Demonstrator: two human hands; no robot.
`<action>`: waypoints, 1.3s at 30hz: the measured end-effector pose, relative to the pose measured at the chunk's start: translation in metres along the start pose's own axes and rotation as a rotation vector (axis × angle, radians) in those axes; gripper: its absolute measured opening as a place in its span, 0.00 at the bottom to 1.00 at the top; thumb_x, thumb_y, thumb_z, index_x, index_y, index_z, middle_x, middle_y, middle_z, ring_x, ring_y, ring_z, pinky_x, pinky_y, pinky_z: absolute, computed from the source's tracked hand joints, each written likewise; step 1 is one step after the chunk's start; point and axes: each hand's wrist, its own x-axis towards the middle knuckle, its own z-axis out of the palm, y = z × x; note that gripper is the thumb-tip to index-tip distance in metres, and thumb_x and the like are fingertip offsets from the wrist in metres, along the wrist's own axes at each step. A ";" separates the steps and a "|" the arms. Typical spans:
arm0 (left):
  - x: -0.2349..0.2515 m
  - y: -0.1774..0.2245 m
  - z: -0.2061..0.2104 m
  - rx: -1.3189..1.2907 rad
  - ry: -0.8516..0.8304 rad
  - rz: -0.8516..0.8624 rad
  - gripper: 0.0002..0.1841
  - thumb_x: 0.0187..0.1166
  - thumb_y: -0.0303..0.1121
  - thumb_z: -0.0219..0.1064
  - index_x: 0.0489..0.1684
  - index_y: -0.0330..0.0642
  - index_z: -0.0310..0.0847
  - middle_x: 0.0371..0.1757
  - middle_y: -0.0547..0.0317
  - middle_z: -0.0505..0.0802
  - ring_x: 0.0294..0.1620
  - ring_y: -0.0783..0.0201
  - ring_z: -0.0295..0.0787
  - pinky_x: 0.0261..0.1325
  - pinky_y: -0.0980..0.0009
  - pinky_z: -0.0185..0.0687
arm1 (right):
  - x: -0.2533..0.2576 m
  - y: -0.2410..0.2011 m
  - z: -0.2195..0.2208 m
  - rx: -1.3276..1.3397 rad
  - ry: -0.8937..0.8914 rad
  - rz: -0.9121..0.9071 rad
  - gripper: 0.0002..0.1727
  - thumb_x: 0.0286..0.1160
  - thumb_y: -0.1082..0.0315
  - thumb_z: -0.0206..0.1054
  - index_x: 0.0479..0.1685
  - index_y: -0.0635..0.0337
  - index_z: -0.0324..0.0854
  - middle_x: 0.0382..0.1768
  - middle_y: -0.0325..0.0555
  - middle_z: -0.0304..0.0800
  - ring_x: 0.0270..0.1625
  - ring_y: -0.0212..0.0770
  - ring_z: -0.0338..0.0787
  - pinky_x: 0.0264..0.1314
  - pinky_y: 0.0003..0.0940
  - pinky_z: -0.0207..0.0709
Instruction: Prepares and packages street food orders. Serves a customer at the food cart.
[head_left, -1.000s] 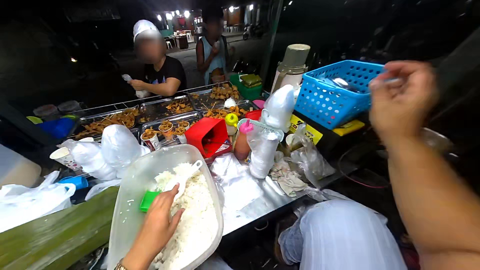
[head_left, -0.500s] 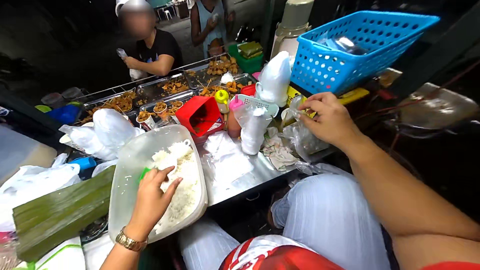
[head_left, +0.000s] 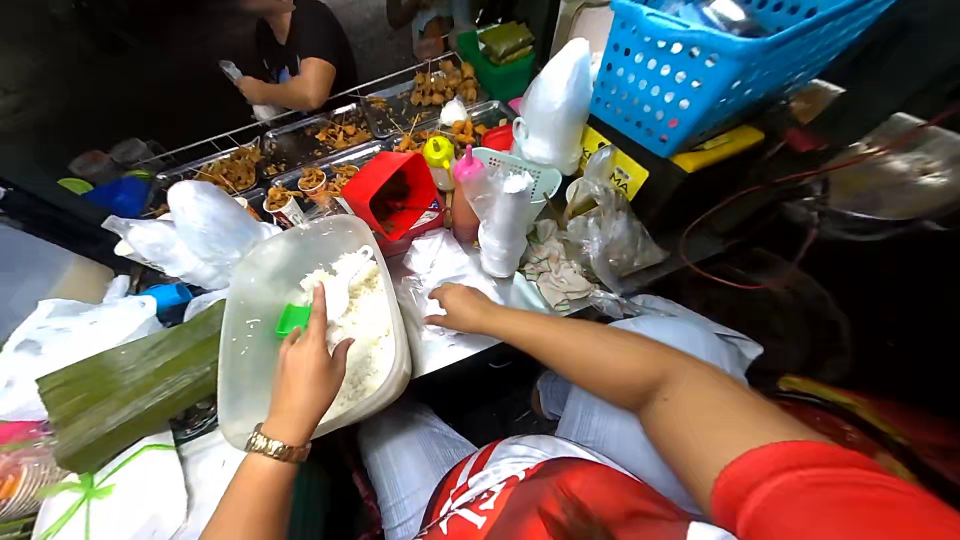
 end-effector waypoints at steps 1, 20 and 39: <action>0.002 0.003 0.002 0.016 0.059 0.005 0.39 0.80 0.31 0.69 0.91 0.32 0.55 0.42 0.34 0.94 0.41 0.36 0.94 0.51 0.36 0.84 | 0.012 -0.006 0.008 0.029 -0.003 0.065 0.41 0.78 0.43 0.70 0.79 0.69 0.73 0.70 0.68 0.81 0.70 0.65 0.84 0.73 0.65 0.73; 0.126 0.111 0.041 -0.215 -0.150 0.509 0.25 0.71 0.29 0.79 0.69 0.36 0.84 0.62 0.42 0.92 0.71 0.37 0.82 0.82 0.28 0.55 | -0.059 0.020 -0.081 0.355 0.483 -0.208 0.14 0.85 0.68 0.64 0.57 0.70 0.86 0.48 0.58 0.92 0.48 0.47 0.91 0.56 0.48 0.84; 0.138 0.093 0.039 -1.113 0.503 -0.192 0.13 0.92 0.33 0.51 0.52 0.31 0.76 0.46 0.61 0.85 0.43 0.74 0.83 0.53 0.73 0.81 | -0.110 0.071 -0.118 0.546 0.746 -0.107 0.07 0.76 0.69 0.73 0.40 0.66 0.89 0.29 0.43 0.89 0.27 0.31 0.83 0.34 0.31 0.80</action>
